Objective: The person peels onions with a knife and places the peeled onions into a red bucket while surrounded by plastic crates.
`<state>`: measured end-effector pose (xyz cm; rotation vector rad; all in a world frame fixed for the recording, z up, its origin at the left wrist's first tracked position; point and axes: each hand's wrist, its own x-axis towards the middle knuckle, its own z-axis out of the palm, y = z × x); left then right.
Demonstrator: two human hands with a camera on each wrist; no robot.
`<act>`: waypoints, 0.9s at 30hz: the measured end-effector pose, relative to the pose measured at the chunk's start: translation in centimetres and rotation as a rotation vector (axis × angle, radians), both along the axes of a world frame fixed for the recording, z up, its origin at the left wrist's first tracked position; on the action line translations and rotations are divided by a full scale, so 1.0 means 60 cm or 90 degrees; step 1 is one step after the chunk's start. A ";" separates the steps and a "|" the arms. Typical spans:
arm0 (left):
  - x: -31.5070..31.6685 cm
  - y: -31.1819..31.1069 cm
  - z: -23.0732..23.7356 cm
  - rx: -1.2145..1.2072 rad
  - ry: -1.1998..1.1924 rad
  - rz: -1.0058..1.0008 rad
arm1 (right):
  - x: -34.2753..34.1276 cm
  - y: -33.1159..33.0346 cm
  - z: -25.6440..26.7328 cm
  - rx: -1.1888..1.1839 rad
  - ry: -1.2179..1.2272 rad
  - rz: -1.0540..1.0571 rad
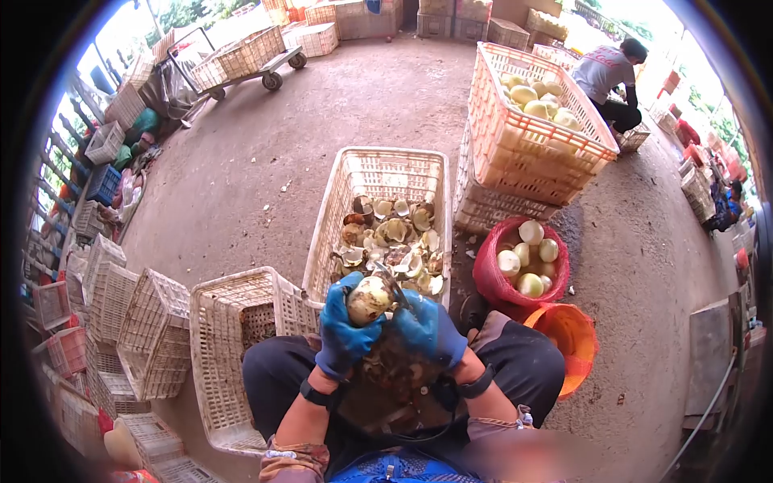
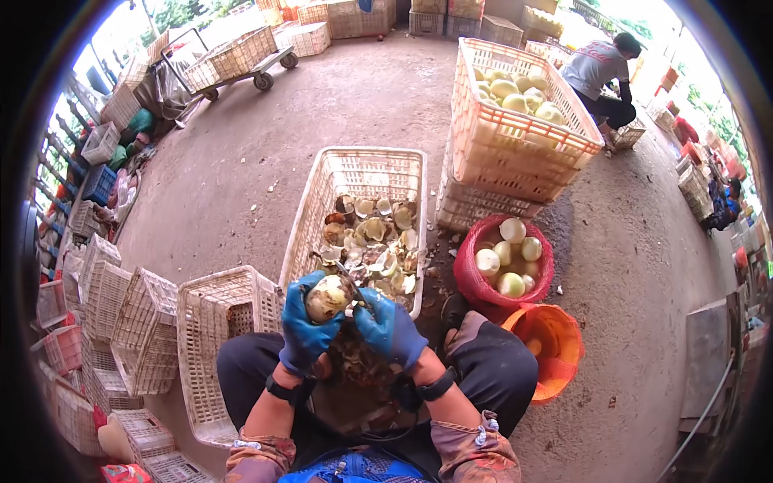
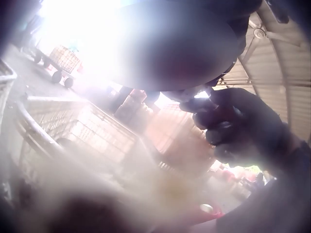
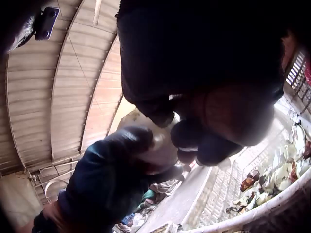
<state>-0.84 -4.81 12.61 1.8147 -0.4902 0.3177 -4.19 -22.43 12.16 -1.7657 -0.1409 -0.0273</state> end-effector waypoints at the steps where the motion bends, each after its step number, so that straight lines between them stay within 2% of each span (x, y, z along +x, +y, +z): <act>1: 0.002 0.003 -0.007 0.029 -0.040 0.004 | -0.001 -0.006 0.010 -0.036 -0.011 0.000; 4: 0.003 0.006 -0.018 0.074 -0.071 0.028 | -0.005 -0.024 0.033 -0.038 0.032 0.080; 7: 0.007 0.009 -0.014 0.142 -0.184 0.040 | -0.008 -0.030 0.034 -0.035 -0.043 0.113; 13: 0.006 0.013 -0.011 0.256 -0.271 0.010 | -0.006 -0.042 0.032 0.044 0.166 0.194; 16: 0.001 0.010 -0.009 0.253 -0.281 -0.010 | 0.000 -0.053 0.059 0.003 0.191 0.239; 22: -0.007 0.010 -0.025 0.130 -0.179 0.018 | -0.004 -0.055 0.048 -0.025 0.137 0.224; 25: -0.009 0.009 -0.028 0.133 -0.154 0.045 | -0.006 -0.050 0.041 -0.045 0.180 0.210; 27: -0.011 -0.001 -0.028 0.076 -0.093 0.067 | -0.012 -0.033 0.020 -0.013 0.127 0.156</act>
